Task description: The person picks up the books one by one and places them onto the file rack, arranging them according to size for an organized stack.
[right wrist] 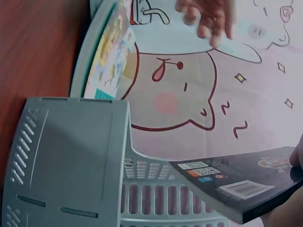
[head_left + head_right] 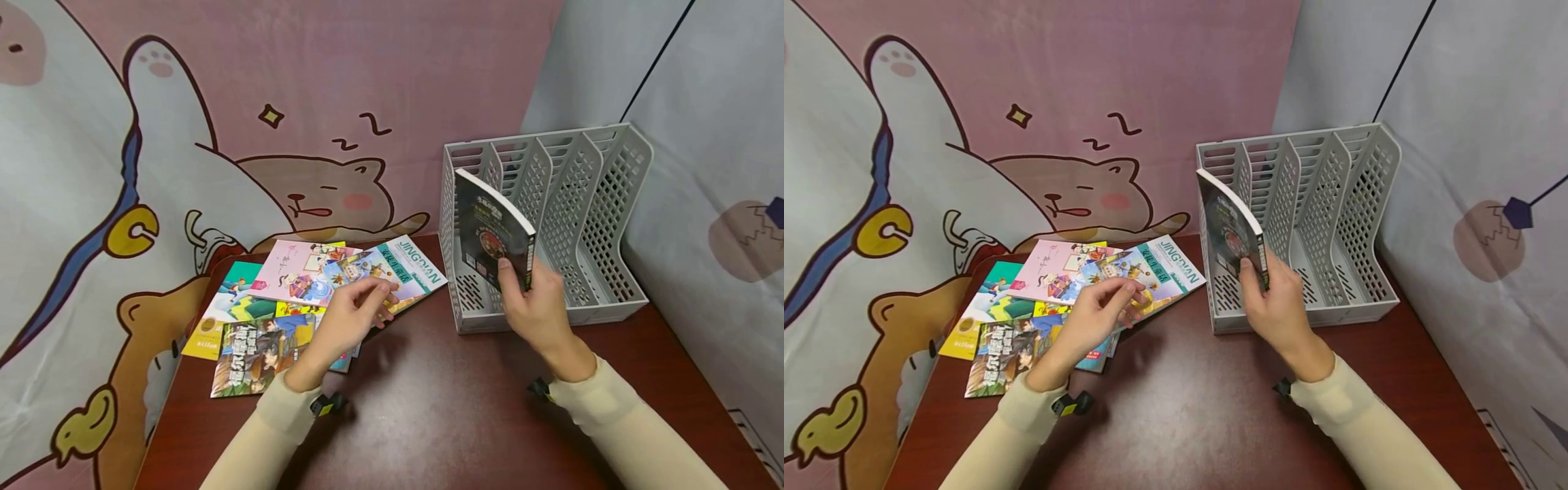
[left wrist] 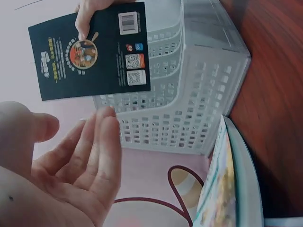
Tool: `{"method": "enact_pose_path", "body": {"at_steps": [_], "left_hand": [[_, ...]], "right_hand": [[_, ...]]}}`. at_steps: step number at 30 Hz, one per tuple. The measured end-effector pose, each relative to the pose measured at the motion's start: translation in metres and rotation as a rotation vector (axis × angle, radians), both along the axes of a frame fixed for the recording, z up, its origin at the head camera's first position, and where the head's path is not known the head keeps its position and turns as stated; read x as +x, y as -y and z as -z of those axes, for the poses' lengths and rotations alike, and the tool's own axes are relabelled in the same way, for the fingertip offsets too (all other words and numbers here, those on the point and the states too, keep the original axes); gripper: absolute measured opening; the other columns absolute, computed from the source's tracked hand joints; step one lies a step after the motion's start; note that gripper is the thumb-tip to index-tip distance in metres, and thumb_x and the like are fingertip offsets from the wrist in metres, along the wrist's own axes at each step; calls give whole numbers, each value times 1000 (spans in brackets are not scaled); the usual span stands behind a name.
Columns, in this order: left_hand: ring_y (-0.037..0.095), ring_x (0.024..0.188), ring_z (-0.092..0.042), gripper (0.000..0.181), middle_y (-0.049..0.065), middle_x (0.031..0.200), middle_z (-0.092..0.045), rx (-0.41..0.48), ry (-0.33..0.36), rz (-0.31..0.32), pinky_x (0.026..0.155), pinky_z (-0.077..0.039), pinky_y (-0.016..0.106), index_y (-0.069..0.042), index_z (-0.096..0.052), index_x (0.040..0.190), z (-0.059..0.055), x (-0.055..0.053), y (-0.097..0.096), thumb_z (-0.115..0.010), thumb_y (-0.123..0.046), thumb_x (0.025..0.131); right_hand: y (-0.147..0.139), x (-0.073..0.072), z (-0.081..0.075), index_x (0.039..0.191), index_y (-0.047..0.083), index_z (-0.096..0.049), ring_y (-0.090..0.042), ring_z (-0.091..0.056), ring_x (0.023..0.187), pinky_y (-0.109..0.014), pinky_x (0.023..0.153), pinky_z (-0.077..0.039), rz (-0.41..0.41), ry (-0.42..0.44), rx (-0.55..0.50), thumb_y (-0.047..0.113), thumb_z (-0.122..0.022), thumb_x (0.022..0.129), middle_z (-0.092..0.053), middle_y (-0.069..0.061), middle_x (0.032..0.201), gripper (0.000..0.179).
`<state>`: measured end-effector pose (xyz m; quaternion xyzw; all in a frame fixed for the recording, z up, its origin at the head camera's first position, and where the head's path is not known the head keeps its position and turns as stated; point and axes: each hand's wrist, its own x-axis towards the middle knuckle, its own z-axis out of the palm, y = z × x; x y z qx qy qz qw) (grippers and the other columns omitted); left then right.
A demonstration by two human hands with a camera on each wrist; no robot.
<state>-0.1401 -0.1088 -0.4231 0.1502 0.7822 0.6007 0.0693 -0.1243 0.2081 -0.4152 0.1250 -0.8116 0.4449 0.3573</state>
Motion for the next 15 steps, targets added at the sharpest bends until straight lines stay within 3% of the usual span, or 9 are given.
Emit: {"method": "enact_pose_path", "body": {"at_steps": [1, 5, 10, 15], "left_hand": [[39, 87, -79, 32, 17, 106, -80, -15, 4, -2, 71, -68, 39, -12, -80, 122, 2, 0, 2, -56, -33, 118], [35, 97, -80, 32, 18, 111, -81, -108, 10, -13, 78, -68, 37, -11, -80, 124, 10, 2, 10, -57, -32, 117], [30, 106, -81, 29, 4, 119, -84, -274, -15, -22, 88, -65, 35, -20, -79, 133, 19, 6, 20, -64, -36, 114], [24, 109, -81, 29, 2, 124, -83, -294, -22, -41, 94, -65, 40, -20, -79, 133, 25, 7, 22, -66, -36, 113]], "right_hand": [[-2, 0, -1, 130, -6, -75, -7, -75, 107, -7, 90, -49, 7, 11, -17, 4, -66, 105, -81, -27, 117, 29], [-9, -2, -2, 128, -8, -74, 11, -67, 100, -7, 83, -49, 36, 79, -114, 6, -65, 107, -80, -30, 116, 28], [-16, -3, -2, 130, -6, -74, 8, -69, 96, -7, 80, -52, 73, 165, -230, 10, -65, 108, -80, -27, 119, 29], [-23, -5, -2, 136, -3, -73, 6, -71, 104, -9, 87, -54, 99, 188, -290, 15, -64, 110, -79, -24, 126, 32]]}}
